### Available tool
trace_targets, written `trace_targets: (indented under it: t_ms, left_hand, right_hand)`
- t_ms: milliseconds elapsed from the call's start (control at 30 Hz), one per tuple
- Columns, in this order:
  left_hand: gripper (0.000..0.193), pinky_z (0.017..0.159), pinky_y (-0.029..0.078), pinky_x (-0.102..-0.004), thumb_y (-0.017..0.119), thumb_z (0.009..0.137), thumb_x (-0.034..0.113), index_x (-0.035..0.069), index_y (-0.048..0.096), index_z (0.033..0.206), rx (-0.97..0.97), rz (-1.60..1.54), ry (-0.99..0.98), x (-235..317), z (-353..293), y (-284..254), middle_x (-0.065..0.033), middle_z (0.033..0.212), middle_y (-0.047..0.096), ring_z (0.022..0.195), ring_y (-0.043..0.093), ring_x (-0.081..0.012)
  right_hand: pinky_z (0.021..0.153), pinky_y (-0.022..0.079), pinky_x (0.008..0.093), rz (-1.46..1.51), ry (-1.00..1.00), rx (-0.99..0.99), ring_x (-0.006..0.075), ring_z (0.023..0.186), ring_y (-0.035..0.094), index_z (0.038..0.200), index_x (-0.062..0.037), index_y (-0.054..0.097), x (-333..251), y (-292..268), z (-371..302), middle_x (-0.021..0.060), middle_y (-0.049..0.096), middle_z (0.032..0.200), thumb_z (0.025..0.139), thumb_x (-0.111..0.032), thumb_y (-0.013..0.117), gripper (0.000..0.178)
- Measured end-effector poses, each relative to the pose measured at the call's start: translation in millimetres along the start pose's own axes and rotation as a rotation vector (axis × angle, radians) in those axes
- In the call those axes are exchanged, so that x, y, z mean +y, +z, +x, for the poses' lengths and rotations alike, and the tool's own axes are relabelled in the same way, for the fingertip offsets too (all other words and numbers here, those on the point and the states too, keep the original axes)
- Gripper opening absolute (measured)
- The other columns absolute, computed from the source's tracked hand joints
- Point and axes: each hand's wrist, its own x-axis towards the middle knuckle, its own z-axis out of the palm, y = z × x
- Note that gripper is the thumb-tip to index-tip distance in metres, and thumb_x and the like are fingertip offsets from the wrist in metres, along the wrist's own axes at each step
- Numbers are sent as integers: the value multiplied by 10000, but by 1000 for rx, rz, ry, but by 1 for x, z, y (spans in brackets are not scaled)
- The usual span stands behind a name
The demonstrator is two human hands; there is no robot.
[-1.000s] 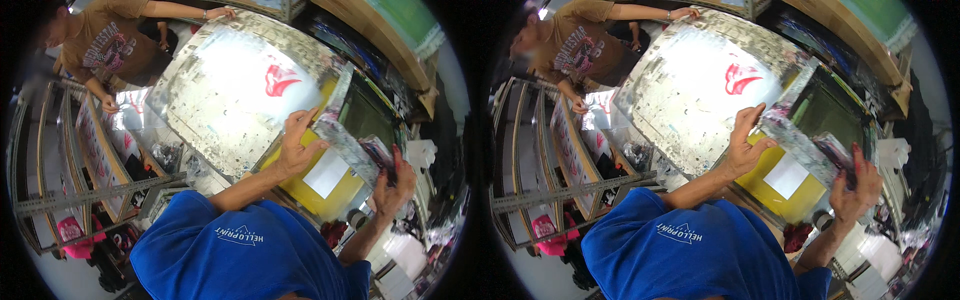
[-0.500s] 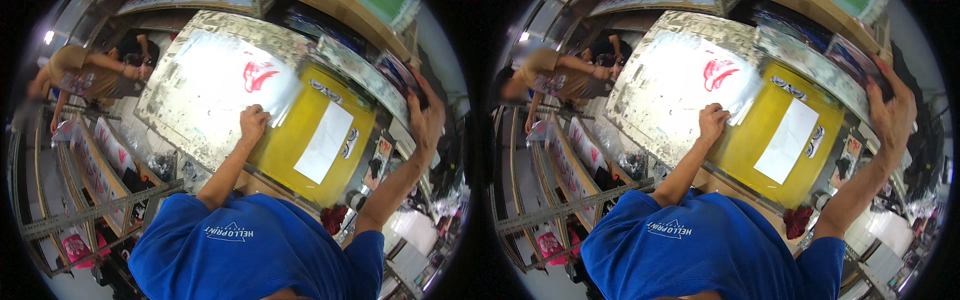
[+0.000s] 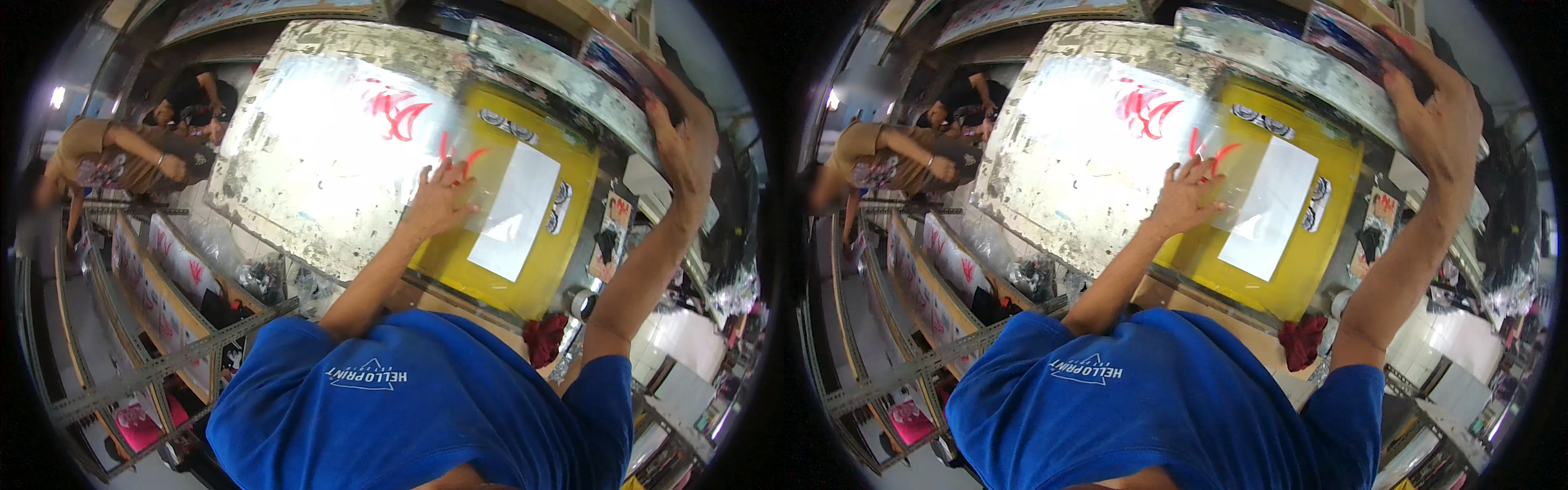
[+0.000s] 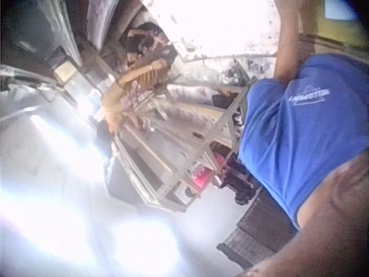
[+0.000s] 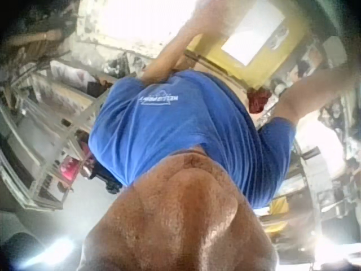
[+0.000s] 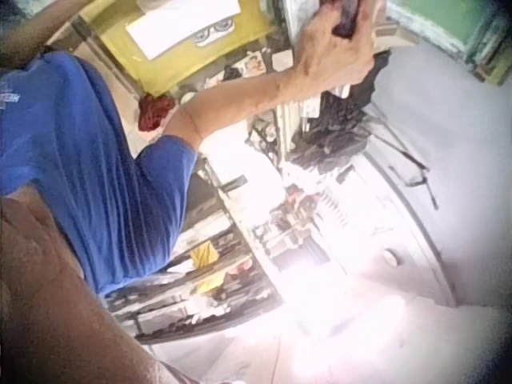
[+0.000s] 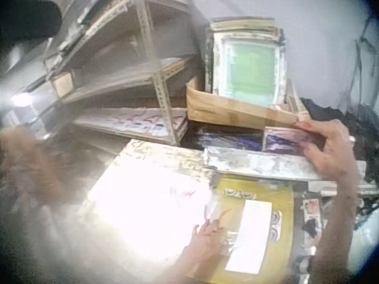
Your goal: The person performs screen printing by placing a white sheet under a screen frame, applying red ink with a squeegee, and pulling the ink across the screen to transfer a red logo onto the sheet. The person repeats this process on multiple sheets, removing and stacking printed sheets between cycles.
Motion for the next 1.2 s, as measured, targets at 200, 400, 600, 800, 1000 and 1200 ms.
trace_targets:
  t_ms: [200, 400, 600, 800, 1000, 1200]
  left_hand:
    - [548, 1101, 271, -560, 733, 815, 416, 156, 624, 1285, -43, -66, 105, -2, 11, 46, -107, 1449, 469, 1395, 357, -365]
    - [574, 1098, 275, -552, 764, 793, 399, 156, 605, 1288, -123, -56, 169, 17, 35, 54, -116, 1476, 450, 1409, 348, -359]
    - [596, 1131, 250, -560, 735, 819, 419, 162, 569, 1331, -91, -19, 153, 21, 45, 64, -120, 1495, 421, 1412, 346, -338]
    - [614, 1155, 217, -585, 715, 833, 431, 154, 557, 1358, -83, -31, 156, 12, 52, 72, -124, 1502, 415, 1428, 325, -344]
    - [635, 1150, 210, -610, 699, 845, 440, 143, 539, 1383, -62, -36, 154, 15, 50, 68, -130, 1508, 412, 1446, 288, -372]
    - [660, 1145, 198, -606, 614, 923, 426, 101, 436, 1469, 95, -37, 53, 3, 53, 44, -152, 1557, 355, 1463, 263, -373]
  right_hand:
    - [910, 511, 351, 118, -1, 2, 243, 1013, 702, 1220, -191, 716, 13, -1, -3, 125, 731, 1126, 842, -291, 666, 394]
    - [901, 515, 350, 86, 22, 19, 267, 980, 710, 1192, -151, 721, 4, -1, 5, 135, 738, 1071, 811, -288, 701, 405]
    - [901, 515, 358, 52, 53, 18, 272, 972, 710, 1189, -128, 724, 4, -3, 4, 153, 735, 1068, 808, -293, 702, 415]
    - [888, 520, 364, 37, 5, 16, 274, 962, 712, 1195, -144, 725, 3, -5, 5, 147, 739, 1062, 821, -302, 679, 409]
    - [869, 523, 364, 72, -13, 10, 278, 945, 714, 1190, -145, 725, 9, -2, 6, 146, 742, 1044, 824, -301, 666, 402]
    - [1007, 434, 314, 72, 16, -87, 221, 1099, 636, 1263, -23, 656, 5, -10, 5, 163, 704, 1165, 865, -153, 606, 421]
